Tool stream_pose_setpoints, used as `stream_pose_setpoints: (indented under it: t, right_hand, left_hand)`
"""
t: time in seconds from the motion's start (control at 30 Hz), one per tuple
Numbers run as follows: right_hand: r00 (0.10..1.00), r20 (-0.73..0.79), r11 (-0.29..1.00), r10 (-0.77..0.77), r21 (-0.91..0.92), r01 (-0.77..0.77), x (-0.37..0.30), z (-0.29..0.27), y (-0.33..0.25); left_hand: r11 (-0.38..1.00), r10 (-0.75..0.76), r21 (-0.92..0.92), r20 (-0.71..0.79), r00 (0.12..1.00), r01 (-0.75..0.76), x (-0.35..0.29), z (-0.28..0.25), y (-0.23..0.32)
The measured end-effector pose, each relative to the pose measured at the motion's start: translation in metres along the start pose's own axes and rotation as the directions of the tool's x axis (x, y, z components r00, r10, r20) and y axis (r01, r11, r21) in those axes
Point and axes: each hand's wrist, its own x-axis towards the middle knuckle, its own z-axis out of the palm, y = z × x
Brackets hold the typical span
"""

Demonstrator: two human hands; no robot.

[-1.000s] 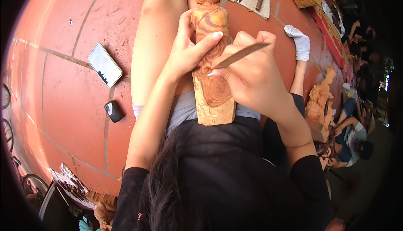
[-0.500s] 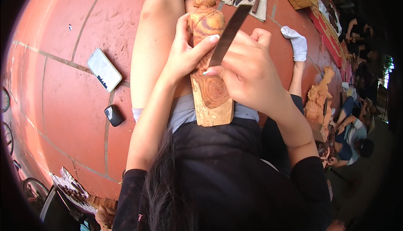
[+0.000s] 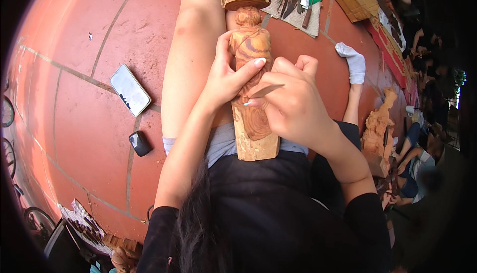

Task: The person carves a wooden figurine using a chisel while sitting on the floor. They hold the wood with one hand and use the chisel with the other to shape the figure.

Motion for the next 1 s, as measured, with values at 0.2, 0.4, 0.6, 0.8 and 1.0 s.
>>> stream_pose_setpoints:
  t: [0.2, 0.4, 0.6, 0.8, 1.0]
  right_hand:
    - [0.998, 0.050, 1.000, 0.023, 0.019, -0.024, 0.004, 0.000, 0.005]
    - [0.999, 0.030, 0.997, 0.013, 0.074, -0.015, 0.002, -0.006, -0.005]
    - [0.998, -0.031, 0.988, 0.048, 0.151, -0.043, 0.003, -0.003, 0.001]
    - [0.987, -0.060, 0.976, 0.148, 0.169, -0.136, 0.006, -0.029, 0.011]
    - [0.949, -0.105, 0.878, 0.296, 0.422, -0.227, -0.019, -0.053, 0.021]
  left_hand:
    - [1.000, -0.003, 0.029, -0.018, 1.000, 0.003, 0.000, 0.001, 0.002]
    - [1.000, -0.003, -0.002, -0.012, 1.000, 0.003, -0.002, 0.002, -0.001]
    - [1.000, 0.000, 0.021, 0.013, 1.000, 0.000, 0.002, -0.001, 0.004]
    - [1.000, -0.024, -0.004, -0.018, 1.000, 0.024, -0.002, 0.001, 0.009]
    - [0.999, 0.052, -0.017, -0.017, 0.999, -0.052, -0.012, 0.010, 0.019]
